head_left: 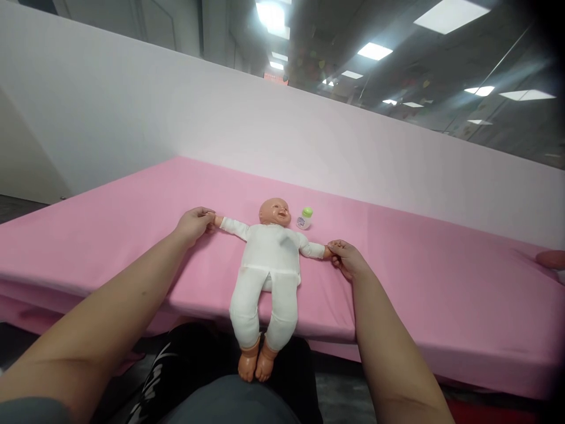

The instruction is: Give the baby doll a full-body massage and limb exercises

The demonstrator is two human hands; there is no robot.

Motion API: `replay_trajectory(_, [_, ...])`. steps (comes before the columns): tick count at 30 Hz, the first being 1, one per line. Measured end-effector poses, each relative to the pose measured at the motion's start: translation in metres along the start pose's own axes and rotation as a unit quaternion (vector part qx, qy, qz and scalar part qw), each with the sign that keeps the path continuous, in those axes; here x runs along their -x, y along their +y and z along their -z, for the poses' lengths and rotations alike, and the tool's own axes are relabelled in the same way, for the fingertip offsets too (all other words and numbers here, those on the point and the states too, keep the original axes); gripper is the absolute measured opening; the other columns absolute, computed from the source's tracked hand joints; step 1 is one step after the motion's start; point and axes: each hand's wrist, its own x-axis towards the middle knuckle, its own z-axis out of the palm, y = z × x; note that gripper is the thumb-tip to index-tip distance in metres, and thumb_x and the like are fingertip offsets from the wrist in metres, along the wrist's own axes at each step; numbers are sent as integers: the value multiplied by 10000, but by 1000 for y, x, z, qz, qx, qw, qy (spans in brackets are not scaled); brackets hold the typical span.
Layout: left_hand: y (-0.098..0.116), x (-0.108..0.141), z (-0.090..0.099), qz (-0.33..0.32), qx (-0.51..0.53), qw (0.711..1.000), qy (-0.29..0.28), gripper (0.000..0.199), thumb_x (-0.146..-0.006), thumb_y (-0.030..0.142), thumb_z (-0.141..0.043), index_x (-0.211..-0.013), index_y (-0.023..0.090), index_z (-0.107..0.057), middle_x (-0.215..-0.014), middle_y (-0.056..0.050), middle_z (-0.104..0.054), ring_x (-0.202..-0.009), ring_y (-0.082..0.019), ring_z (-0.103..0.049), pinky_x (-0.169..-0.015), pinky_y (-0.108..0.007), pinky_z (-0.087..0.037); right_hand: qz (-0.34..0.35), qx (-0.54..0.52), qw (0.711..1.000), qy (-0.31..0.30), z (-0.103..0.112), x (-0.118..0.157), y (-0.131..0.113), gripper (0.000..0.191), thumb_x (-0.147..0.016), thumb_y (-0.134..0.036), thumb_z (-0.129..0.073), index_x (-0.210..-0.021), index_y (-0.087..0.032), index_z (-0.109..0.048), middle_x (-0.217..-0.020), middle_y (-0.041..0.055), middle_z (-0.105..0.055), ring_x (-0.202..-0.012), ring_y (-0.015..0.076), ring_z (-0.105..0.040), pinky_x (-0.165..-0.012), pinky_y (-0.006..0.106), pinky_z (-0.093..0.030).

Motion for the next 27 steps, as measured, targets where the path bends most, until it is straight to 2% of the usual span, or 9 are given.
replay_trajectory(4, [1, 0, 0, 3, -11, 1000, 14, 202, -744, 290, -762, -902, 173, -717, -709, -72, -698, -584, -195, -648, -572, -312, -560, 4, -5, 1000, 29, -3, -2, 0, 376, -784, -462, -897, -930, -163, -724, -703, -3, -593, -516, 74, -443, -415, 175, -349])
replay_trajectory(8, [3, 1, -2, 19, -5, 1000, 21, 242, -724, 210, -692, -961, 172, -727, -717, -77, -705, -581, -213, -661, -583, -340, -577, -11, -7, 998, 58, -9, 1, -5, 286, -875, -365, -808, -1070, -165, -749, -742, 18, -623, -505, 78, -464, -411, 179, -392])
replay_trajectory(10, [3, 1, -2, 30, -6, 999, 15, 299, -701, 172, -661, -992, 174, -731, -726, -80, -712, -586, -218, -667, -583, -342, -576, -22, -7, 998, 52, -10, 4, -8, 285, -887, -283, -781, -1147, -173, -742, -763, 25, -640, -511, 89, -495, -430, 197, -447])
replay_trajectory(15, [2, 1, -3, 30, -28, 999, 16, 365, -663, 168, -660, -1019, 187, -736, -747, -81, -726, -605, -232, -677, -571, -336, -562, -36, -23, 999, -6, -10, 13, -15, 464, -844, -143, -786, -1297, -192, -698, -964, 68, -714, -620, 118, -616, -576, 246, -593])
replay_trajectory(17, [2, 2, -3, 29, -31, 999, 12, 364, -661, 187, -680, -1021, 184, -732, -740, -81, -724, -611, -238, -679, -564, -333, -556, -36, -20, 999, -11, -10, 14, -16, 495, -822, -122, -799, -1302, -189, -694, -996, 66, -717, -623, 111, -615, -596, 249, -597])
replay_trajectory(24, [1, 2, 3, 7, -61, 998, -13, 347, -667, 275, -742, -1003, 188, -743, -790, -78, -746, -661, -221, -678, -578, -293, -540, -20, -14, 1000, -5, -15, 12, -15, 535, -787, -184, -843, -1293, -161, -670, -867, 27, -688, -559, 97, -557, -526, 238, -517])
replay_trajectory(27, [-1, -1, 5, 8, -61, 998, -13, 345, -674, 294, -747, -1004, 195, -749, -795, -70, -747, -663, -217, -675, -563, -281, -531, -23, -13, 1000, -10, -14, 9, -14, 468, -774, -224, -862, -1208, -163, -697, -843, 24, -688, -557, 94, -561, -540, 234, -518])
